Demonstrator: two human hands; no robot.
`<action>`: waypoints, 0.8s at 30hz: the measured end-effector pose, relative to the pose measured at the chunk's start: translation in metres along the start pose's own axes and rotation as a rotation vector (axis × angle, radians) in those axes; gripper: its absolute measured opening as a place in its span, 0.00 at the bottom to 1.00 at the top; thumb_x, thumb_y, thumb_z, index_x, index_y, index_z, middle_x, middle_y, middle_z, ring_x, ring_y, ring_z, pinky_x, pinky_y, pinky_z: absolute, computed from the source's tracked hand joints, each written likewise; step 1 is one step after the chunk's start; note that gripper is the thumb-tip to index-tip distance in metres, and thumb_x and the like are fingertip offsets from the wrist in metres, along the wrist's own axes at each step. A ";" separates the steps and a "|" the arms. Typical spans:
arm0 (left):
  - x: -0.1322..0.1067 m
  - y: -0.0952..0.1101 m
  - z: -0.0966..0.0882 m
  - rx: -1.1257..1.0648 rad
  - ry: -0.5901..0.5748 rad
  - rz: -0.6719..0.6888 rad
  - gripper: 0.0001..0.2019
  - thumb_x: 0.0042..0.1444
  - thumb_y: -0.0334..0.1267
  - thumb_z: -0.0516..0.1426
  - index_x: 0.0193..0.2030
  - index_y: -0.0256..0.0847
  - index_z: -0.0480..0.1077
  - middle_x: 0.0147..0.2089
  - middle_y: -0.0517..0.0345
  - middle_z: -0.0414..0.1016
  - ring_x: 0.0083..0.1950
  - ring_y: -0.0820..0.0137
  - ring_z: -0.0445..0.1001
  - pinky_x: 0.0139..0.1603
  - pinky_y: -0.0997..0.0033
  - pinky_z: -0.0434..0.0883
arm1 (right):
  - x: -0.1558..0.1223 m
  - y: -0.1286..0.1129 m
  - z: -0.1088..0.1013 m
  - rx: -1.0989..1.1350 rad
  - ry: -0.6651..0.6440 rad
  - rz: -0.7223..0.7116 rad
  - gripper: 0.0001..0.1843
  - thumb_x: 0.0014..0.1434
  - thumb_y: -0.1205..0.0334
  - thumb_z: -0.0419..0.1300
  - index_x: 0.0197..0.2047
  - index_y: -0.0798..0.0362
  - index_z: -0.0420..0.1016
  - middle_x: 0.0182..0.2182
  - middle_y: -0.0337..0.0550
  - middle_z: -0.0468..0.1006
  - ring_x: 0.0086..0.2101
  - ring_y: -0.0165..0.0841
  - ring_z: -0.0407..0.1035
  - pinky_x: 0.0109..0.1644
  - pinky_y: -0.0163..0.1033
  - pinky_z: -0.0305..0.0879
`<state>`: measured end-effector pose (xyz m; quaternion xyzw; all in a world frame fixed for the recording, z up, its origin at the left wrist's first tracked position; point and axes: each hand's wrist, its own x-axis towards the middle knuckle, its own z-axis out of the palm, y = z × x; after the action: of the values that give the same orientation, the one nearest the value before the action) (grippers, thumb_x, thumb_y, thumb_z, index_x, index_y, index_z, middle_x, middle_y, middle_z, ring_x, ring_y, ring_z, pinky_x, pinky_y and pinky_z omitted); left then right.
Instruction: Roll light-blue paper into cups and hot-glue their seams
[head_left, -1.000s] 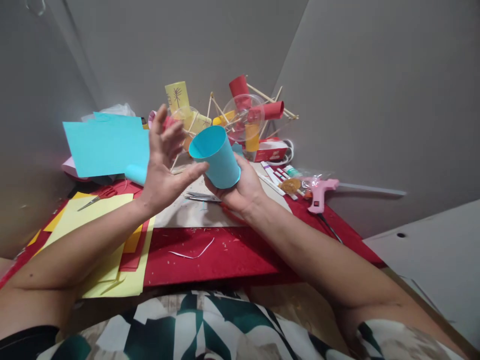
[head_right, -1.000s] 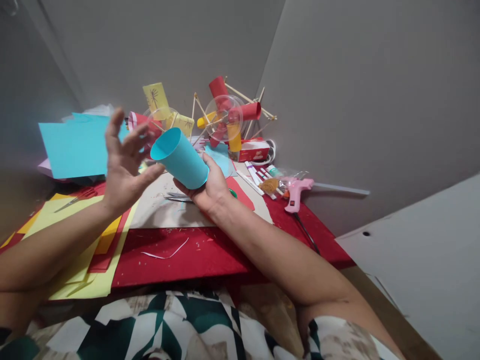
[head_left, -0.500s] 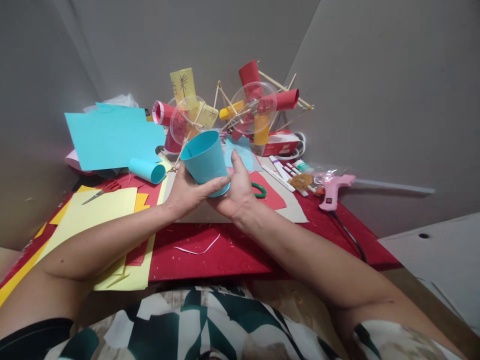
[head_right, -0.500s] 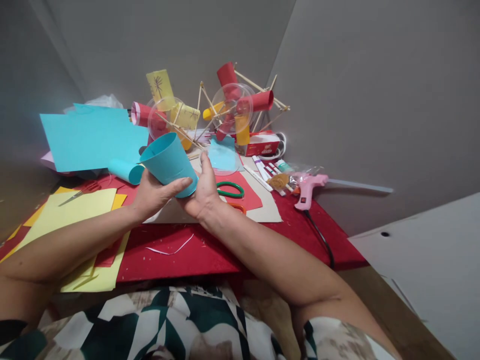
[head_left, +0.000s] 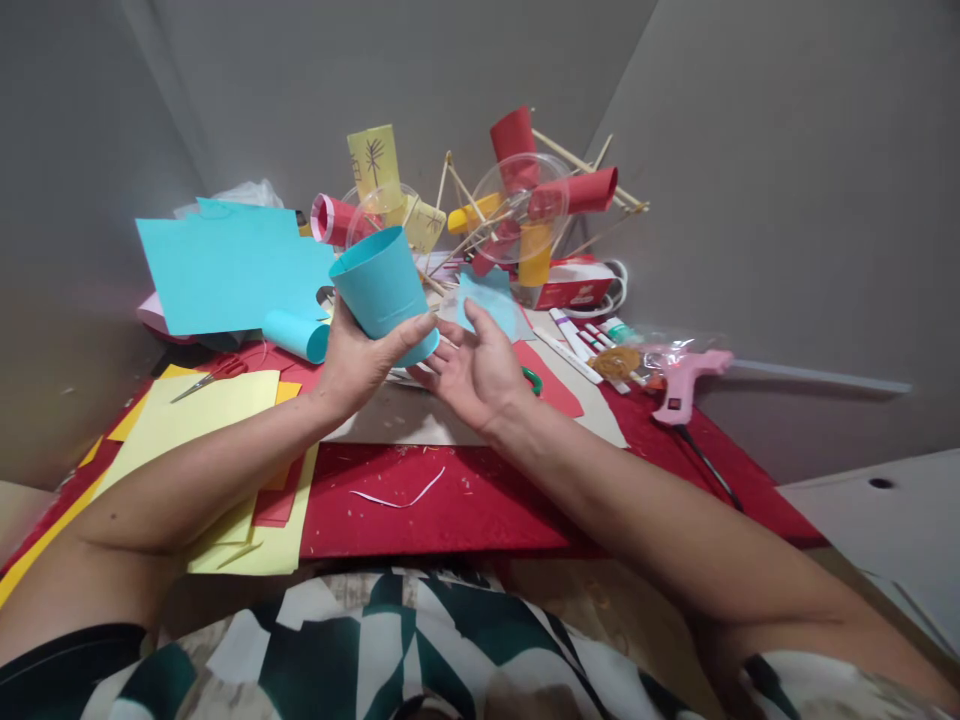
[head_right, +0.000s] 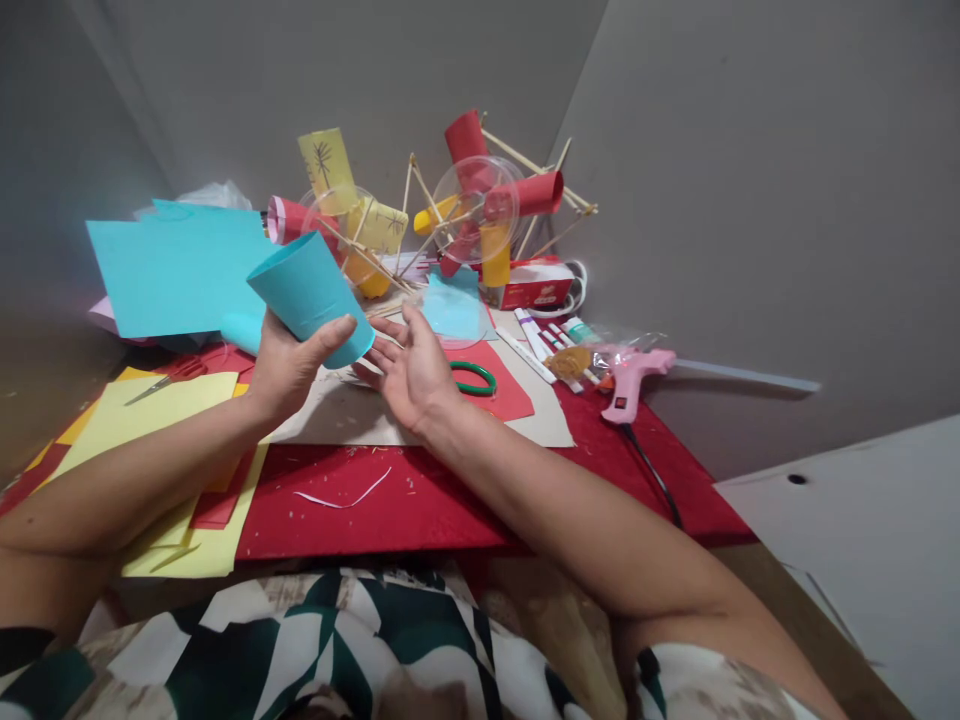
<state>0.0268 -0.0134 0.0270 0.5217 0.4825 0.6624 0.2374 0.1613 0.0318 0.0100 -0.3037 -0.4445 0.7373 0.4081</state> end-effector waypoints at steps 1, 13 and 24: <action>0.001 0.000 -0.001 0.012 0.011 0.016 0.38 0.40 0.62 0.72 0.51 0.43 0.65 0.52 0.47 0.77 0.52 0.57 0.79 0.53 0.58 0.76 | -0.002 0.001 -0.004 0.052 0.045 0.042 0.26 0.60 0.32 0.57 0.40 0.47 0.71 0.37 0.45 0.81 0.41 0.39 0.77 0.46 0.46 0.77; -0.007 -0.001 -0.005 0.162 -0.235 -0.068 0.40 0.37 0.56 0.75 0.54 0.41 0.68 0.50 0.46 0.80 0.48 0.56 0.79 0.49 0.57 0.77 | -0.014 0.000 -0.022 -0.074 -0.126 0.029 0.16 0.55 0.48 0.69 0.29 0.51 0.74 0.24 0.37 0.79 0.23 0.26 0.72 0.27 0.31 0.70; -0.018 -0.016 -0.047 0.379 -0.155 0.016 0.23 0.45 0.55 0.72 0.35 0.40 0.71 0.32 0.52 0.79 0.39 0.60 0.78 0.44 0.59 0.77 | -0.019 -0.037 -0.076 -1.644 -0.124 -0.254 0.19 0.61 0.60 0.60 0.54 0.58 0.76 0.51 0.62 0.80 0.50 0.53 0.74 0.51 0.54 0.69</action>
<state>-0.0137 -0.0396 0.0050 0.6100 0.5747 0.5196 0.1661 0.2445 0.0564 0.0126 -0.4110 -0.8937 0.1418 0.1113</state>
